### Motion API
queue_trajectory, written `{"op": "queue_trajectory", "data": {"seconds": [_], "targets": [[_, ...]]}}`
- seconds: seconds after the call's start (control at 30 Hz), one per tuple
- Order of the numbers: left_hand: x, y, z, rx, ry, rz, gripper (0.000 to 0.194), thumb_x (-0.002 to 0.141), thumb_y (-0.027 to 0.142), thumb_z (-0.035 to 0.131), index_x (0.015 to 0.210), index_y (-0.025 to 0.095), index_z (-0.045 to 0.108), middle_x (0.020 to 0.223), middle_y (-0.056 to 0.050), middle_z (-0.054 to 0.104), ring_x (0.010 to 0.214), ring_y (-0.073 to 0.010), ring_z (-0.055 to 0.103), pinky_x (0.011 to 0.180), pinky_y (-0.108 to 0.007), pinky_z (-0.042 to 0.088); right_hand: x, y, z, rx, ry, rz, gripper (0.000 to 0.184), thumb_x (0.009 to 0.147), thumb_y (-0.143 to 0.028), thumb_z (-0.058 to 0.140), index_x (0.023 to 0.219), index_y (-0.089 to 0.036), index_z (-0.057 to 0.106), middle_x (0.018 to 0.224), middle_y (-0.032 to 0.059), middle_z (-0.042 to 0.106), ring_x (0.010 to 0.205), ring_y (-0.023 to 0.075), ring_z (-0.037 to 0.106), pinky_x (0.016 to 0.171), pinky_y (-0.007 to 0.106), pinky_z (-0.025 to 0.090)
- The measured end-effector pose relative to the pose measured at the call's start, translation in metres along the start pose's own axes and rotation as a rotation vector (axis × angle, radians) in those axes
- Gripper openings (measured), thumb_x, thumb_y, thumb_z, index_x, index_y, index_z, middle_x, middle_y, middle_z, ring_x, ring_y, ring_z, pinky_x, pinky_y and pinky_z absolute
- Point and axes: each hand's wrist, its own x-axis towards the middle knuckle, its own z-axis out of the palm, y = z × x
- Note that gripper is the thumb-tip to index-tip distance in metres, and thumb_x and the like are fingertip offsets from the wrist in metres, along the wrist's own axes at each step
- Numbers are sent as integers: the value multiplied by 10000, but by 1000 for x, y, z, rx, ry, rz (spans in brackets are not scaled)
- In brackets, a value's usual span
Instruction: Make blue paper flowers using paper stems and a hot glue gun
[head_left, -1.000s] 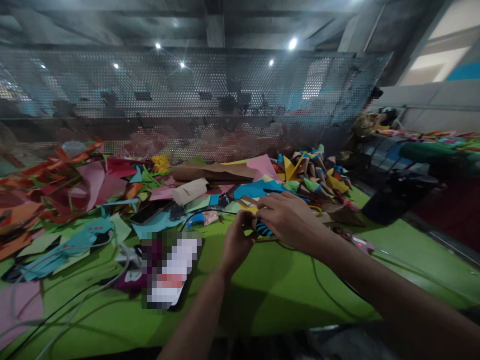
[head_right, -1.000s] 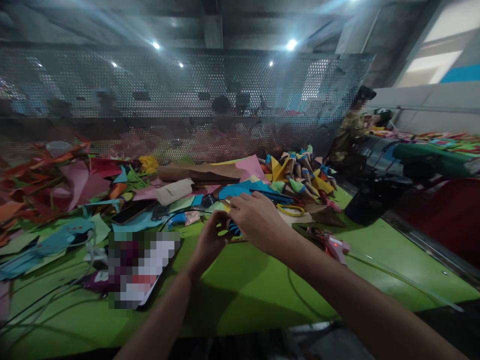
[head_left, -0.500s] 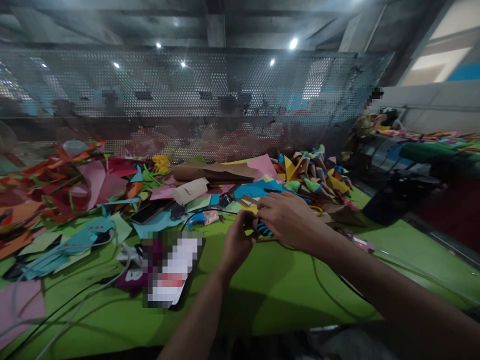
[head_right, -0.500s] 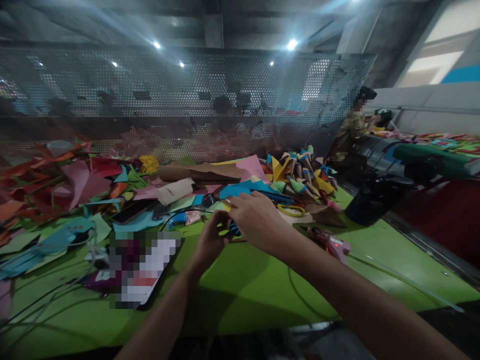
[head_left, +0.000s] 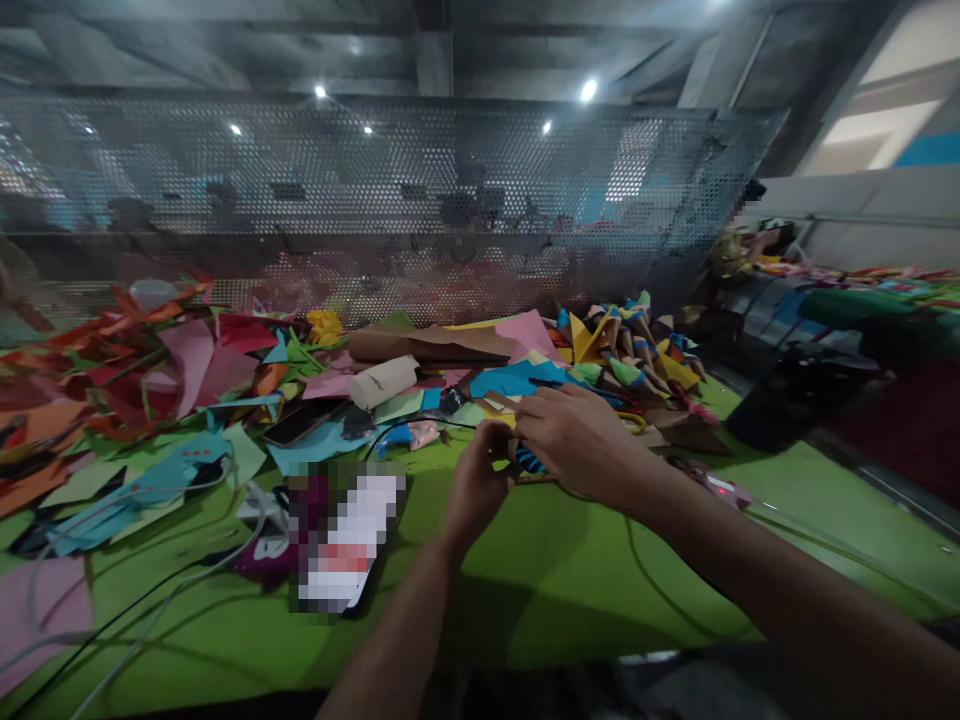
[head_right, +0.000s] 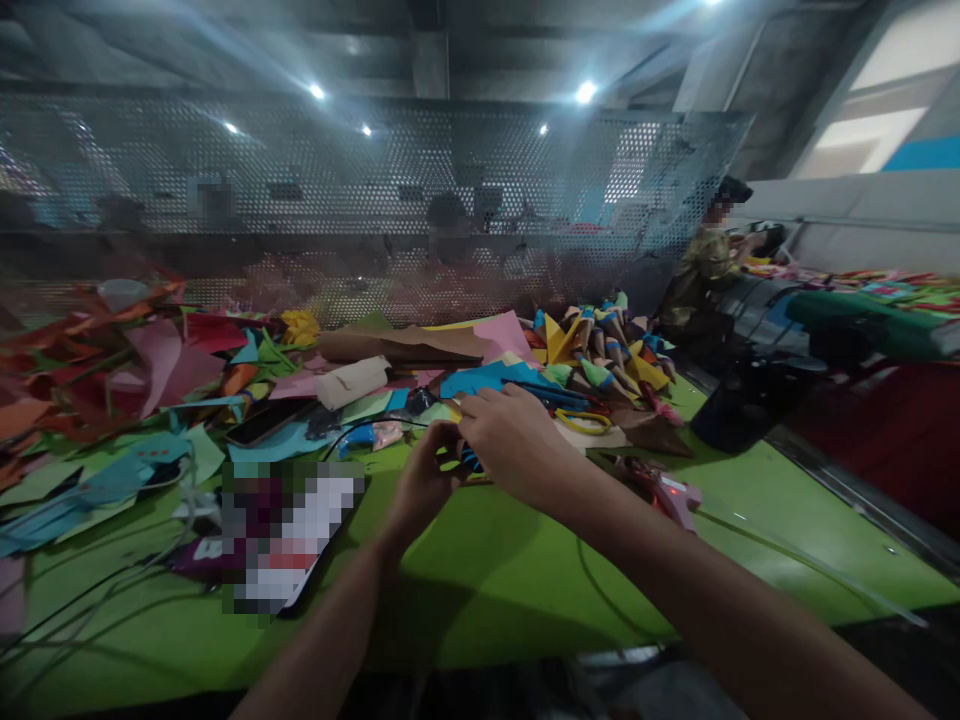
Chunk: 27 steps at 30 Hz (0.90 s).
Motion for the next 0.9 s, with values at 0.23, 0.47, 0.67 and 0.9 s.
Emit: {"op": "queue_trajectory", "data": {"seconds": [0.23,0.47,0.67,0.9], "targets": [[0,2,0,14,12,-12,372,625,-27,583,905,206,506,874,30,573,789,-102,545,723,-210,469,3,0,6,-26,69,-14,100,891,-105,579,847,-140,662,919,89,686,827,215,560,694,343,285],[0,4,1,4,23,-43,371,611,-14,578,900,205,501,863,38,562,767,-93,524,705,-201,464,4,-3,5,-32,59,14,66,881,-115,596,877,-137,658,934,84,683,856,229,584,698,349,314],[1,8,0,-47,32,-54,340,632,31,591,906,209,495,860,34,548,774,-102,523,689,-203,479,3,1,-5,96,73,35,190,887,-124,614,1061,-164,679,1038,76,697,958,231,621,774,333,390],[1,8,-2,-47,77,-42,331,647,34,618,912,201,514,862,27,532,783,-105,518,713,-215,501,-5,13,-9,261,195,72,262,880,-125,633,1121,-200,705,1098,73,708,1018,236,645,851,346,461]]}}
